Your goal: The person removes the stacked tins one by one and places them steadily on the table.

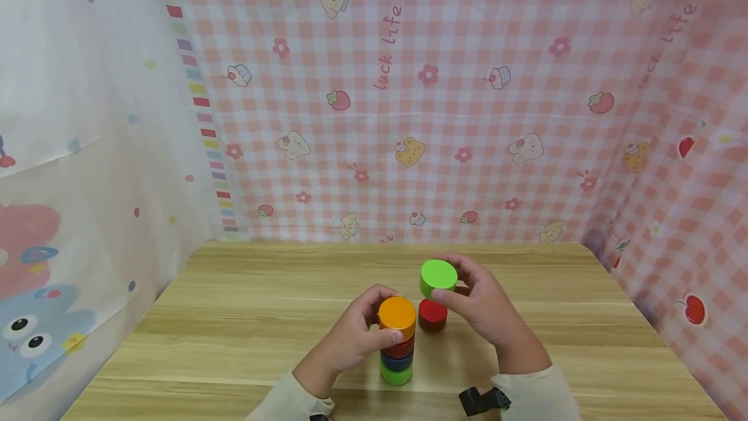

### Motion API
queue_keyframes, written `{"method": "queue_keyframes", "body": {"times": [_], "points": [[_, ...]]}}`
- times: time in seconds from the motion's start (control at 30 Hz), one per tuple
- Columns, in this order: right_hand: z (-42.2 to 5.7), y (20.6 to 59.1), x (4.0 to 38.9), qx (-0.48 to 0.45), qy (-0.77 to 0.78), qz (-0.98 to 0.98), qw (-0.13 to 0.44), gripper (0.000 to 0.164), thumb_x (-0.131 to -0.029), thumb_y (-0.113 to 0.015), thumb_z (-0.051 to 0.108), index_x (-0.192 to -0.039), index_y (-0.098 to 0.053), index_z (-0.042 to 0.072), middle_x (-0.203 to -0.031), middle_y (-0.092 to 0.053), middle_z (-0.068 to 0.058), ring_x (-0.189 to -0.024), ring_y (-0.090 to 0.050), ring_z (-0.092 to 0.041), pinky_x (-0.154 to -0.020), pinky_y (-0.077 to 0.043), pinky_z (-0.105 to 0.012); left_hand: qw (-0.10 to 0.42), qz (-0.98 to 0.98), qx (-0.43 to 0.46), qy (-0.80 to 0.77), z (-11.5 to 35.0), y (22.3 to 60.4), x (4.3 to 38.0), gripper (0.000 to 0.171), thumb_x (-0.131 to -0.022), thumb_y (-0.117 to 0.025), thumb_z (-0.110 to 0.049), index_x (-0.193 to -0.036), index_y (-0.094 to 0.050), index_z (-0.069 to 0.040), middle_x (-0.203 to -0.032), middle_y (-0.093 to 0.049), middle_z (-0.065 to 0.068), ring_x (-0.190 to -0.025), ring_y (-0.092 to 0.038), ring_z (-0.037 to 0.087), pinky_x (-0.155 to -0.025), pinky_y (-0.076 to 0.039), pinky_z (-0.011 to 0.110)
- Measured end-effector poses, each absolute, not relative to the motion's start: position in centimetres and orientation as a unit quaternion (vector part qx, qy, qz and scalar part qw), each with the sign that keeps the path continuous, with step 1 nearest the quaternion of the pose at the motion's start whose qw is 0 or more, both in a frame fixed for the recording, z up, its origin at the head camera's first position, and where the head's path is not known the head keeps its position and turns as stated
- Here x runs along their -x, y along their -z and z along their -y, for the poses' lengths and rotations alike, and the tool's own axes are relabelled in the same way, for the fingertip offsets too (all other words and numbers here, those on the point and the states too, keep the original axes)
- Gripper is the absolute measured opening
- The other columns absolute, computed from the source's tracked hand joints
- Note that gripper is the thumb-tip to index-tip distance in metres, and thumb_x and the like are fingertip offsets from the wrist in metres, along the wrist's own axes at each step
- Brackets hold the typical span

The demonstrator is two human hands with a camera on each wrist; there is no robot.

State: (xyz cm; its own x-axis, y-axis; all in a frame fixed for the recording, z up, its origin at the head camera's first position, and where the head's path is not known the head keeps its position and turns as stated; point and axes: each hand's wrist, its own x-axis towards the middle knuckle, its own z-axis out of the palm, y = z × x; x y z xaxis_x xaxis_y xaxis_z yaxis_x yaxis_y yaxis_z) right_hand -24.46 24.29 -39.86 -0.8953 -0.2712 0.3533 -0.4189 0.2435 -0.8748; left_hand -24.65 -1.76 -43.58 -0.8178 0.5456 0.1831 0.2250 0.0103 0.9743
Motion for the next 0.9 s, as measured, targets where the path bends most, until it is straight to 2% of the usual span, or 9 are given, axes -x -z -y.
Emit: {"method": "queue_keyframes", "body": {"times": [0.17, 0.43, 0.6, 0.83, 0.9], "points": [[-25.0, 40.5, 25.0, -0.202, -0.578, 0.789, 0.051, 0.048, -0.101, -0.070, 0.012, -0.145, -0.053, 0.001, -0.131, -0.064, -0.003, -0.113, -0.066, -0.016, -0.096, -0.055, -0.027, 0.123, -0.702, -0.270, -0.647, 1.7, 43.7, 24.7, 0.041, -0.095, -0.079, -0.024, -0.131, -0.060, -0.020, -0.121, -0.067, -0.003, -0.112, -0.059, 0.020, -0.099, -0.047, 0.041], [-26.6, 41.8, 25.8, -0.185, -0.591, 0.784, 0.045, 0.049, -0.101, -0.069, 0.009, -0.147, -0.053, 0.001, -0.129, -0.065, 0.008, -0.112, -0.064, -0.014, -0.093, -0.056, -0.026, 0.125, -0.700, -0.270, -0.649, 1.7, 43.7, 24.6, 0.040, -0.095, -0.079, -0.022, -0.130, -0.061, -0.019, -0.121, -0.067, -0.003, -0.111, -0.059, 0.020, -0.099, -0.047, 0.043], [-27.5, 42.7, 26.2, -0.172, -0.594, 0.785, 0.047, 0.047, -0.102, -0.068, 0.010, -0.147, -0.055, 0.005, -0.128, -0.065, 0.010, -0.110, -0.063, -0.014, -0.092, -0.056, -0.026, 0.126, -0.702, -0.267, -0.649, 1.7, 43.7, 24.6, 0.040, -0.094, -0.079, -0.023, -0.130, -0.061, -0.020, -0.121, -0.067, -0.003, -0.111, -0.058, 0.020, -0.099, -0.047, 0.043], [-28.5, 44.1, 26.7, -0.166, -0.599, 0.782, 0.044, 0.051, -0.102, -0.067, 0.008, -0.149, -0.050, -0.003, -0.127, -0.064, 0.011, -0.108, -0.061, -0.015, -0.091, -0.055, -0.024, 0.120, -0.699, -0.276, -0.649, 1.7, 43.8, 24.7, 0.041, -0.094, -0.078, -0.021, -0.130, -0.060, -0.017, -0.120, -0.067, -0.001, -0.109, -0.058, 0.020, -0.097, -0.046, 0.042], [-28.8, 44.5, 26.8, -0.152, -0.593, 0.790, 0.042, 0.052, -0.102, -0.069, 0.010, -0.149, -0.051, -0.002, -0.126, -0.063, 0.011, -0.107, -0.061, -0.015, -0.090, -0.054, -0.024, 0.121, -0.699, -0.274, -0.649, 1.6, 43.9, 24.8, 0.041, -0.093, -0.078, -0.021, -0.130, -0.061, -0.019, -0.120, -0.067, -0.003, -0.109, -0.058, 0.019, -0.097, -0.046, 0.042]]}}
